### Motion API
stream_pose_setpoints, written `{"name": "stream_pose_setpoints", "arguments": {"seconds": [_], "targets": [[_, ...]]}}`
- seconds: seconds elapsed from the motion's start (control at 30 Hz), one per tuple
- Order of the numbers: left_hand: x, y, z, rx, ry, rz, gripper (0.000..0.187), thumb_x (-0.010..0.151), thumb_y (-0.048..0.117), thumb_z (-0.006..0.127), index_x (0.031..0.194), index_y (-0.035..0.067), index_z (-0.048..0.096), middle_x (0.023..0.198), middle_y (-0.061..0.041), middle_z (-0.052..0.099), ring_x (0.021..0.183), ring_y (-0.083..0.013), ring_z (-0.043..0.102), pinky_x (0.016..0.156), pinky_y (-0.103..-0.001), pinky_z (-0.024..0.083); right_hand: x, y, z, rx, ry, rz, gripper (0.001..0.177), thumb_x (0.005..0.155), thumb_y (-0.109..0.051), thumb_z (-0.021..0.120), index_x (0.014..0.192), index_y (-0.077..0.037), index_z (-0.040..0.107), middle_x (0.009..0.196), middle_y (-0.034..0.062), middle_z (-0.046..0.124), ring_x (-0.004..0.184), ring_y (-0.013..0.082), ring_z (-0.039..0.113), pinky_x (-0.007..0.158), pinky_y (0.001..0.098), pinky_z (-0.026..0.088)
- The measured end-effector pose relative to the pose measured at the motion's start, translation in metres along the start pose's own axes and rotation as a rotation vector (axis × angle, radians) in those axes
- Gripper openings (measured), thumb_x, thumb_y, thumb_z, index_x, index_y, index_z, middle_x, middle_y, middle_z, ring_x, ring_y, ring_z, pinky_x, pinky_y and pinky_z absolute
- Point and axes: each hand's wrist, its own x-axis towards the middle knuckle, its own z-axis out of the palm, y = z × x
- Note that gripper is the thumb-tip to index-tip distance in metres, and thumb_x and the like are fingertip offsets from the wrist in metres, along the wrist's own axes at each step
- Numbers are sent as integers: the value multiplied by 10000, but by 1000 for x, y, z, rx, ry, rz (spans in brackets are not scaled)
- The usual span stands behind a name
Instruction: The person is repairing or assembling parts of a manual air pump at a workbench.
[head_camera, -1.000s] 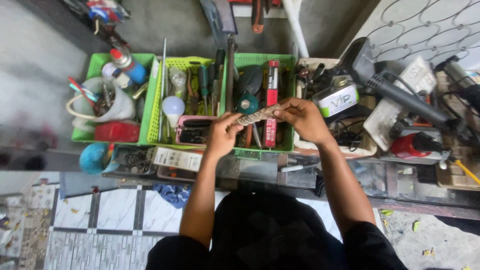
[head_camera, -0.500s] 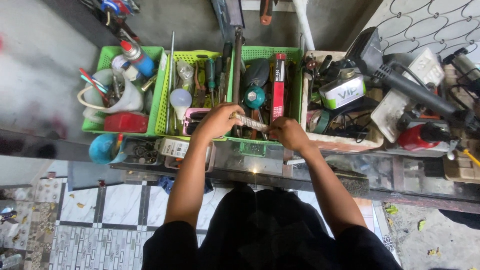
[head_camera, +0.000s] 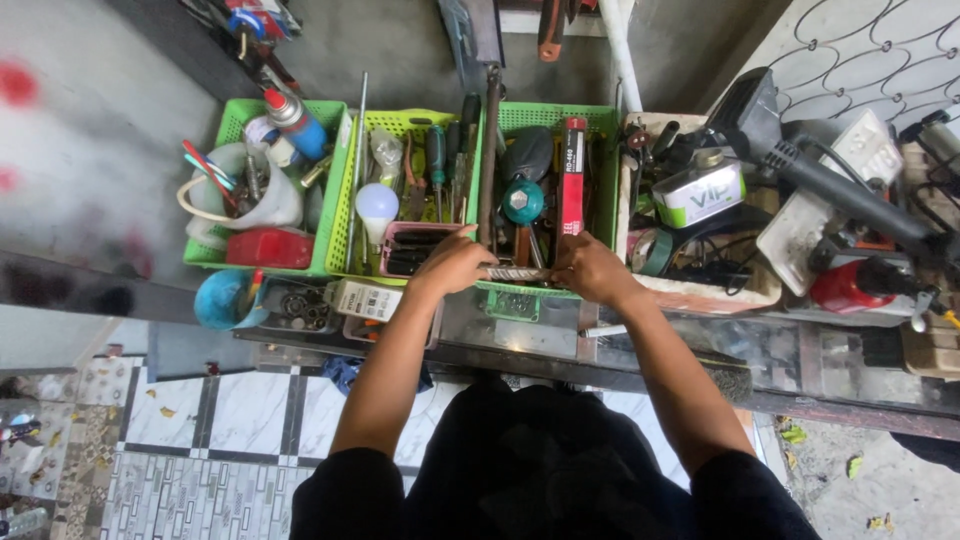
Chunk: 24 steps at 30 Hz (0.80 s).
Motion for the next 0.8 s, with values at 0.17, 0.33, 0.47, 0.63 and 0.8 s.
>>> {"name": "stream_pose_setpoints", "arguments": {"seconds": [0.17,0.33,0.47,0.63,0.8], "targets": [[5,8,-4,69,-96,-54,238,892,59,697,1094,132,800,995,-115,781,1292,-251,584,1293,-419,156,7,-6,-4,-65,-174,-11,247,902,-271,710,1091,-194,850,1310,163,634,1329,372,499,1119,491,407],[9,3,-1,111,-119,-59,314,916,-33,621,1061,163,820,1031,-74,786,1318,-209,599,1323,-390,187,6,-5,-9,-13,-224,55,310,959,-313,679,1176,-113,774,1299,126,660,1293,334,514,1119,469,414],[14,-3,8,50,-47,-59,320,883,-22,633,1073,162,814,1056,-71,785,1366,-258,496,1234,-411,196,4,-16,-21,103,-205,140,296,918,-289,694,1129,-98,775,1177,113,691,1155,299,620,1027,426,515],[9,15,-4,31,-94,-96,264,946,118,641,1169,183,768,1079,-91,766,1218,-223,632,1288,-405,157,-4,9,-5,206,55,-61,236,936,-183,670,1100,-52,777,1081,129,734,1001,308,700,909,437,571],[10,21,-5,-77,119,3,235,971,195,676,1180,132,761,1092,-112,765,1092,-288,676,1180,-462,305,-19,1,-23,367,323,186,220,989,-142,614,1140,-63,754,1043,127,739,778,216,708,716,355,601]]}}
